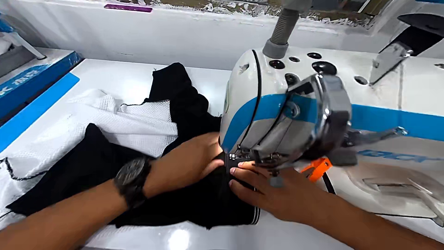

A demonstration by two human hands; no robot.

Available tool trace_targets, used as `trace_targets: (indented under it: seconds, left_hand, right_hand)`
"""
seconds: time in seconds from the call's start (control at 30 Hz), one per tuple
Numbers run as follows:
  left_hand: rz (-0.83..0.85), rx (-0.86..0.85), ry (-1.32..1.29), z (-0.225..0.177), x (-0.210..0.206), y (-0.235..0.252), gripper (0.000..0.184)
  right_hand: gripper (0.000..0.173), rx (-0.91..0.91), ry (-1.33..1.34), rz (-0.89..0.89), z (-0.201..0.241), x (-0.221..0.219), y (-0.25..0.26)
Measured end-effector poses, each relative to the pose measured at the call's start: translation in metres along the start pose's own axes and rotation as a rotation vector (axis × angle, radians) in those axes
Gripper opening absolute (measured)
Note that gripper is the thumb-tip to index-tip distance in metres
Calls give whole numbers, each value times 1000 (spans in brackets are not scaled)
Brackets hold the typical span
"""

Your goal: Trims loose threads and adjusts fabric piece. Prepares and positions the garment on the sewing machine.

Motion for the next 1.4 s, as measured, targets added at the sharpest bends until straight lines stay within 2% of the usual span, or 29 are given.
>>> trace_targets:
  seconds: [0.1,0.13,0.2,0.23,0.3,0.37,0.6,0.67,0.73,0.8,0.9,0.97,1.03,1.23,1.37,1.4]
  left_hand:
    - [3,56,34,-8,0,-10,30]
    - [81,115,2,-14,15,-5,29]
    - [407,301,-95,-23,43,12,25]
    - [339,246,-71,-16,34,6,28]
    - [90,89,43,4,-4,-12,43]
    - [67,55,86,8,-15,-12,49]
    - [92,42,53,13,-14,0,46]
    - [218,116,26,0,12,13,37]
    - [533,296,-42,-16,40,32,30]
    - [596,336,-37,-20,46,38,28]
    - [506,270,-17,-16,38,32,29]
    - [216,93,62,2,8,12,37]
    - [88,29,90,13,-11,3,44]
    - [92,34,94,15,-12,5,45]
    - [130,50,67,21,-19,5,46]
    - [138,67,69,16,-13,3,42]
  right_hand:
    - [33,-6,79,-67,8,-10,7]
    - [34,-10,147,-66,9,-12,5]
    - [32,-16,292,-58,3,-12,-2]
    - [32,-21,350,-32,0,-11,-7]
    - [31,-40,433,17,-5,-10,-15]
    - [31,-49,415,40,-7,-7,-16]
    - [30,-63,381,83,-18,-16,-20]
    - [30,-73,395,86,-19,-15,-20]
    - [31,-80,365,88,-18,-13,-19]
    - [30,-73,318,64,-17,-13,-17]
    - [31,-57,264,46,-15,-10,-13]
    - [32,-45,257,69,-13,-10,-13]
    - [33,-48,245,86,-13,-10,-14]
    - [33,-101,262,103,-16,-14,-15]
    - [30,-136,167,-12,-12,-9,-9]
    - [31,-151,135,-36,-9,-8,-5]
Point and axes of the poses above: each hand's wrist, its own y-axis towards the middle knuckle, its own x-axis out of the back of the hand, z = x × y, the point moved 5 cm from there along y, towards the middle knuckle, and after that the axes turned 5 degrees about y, right-handed, at the moved point
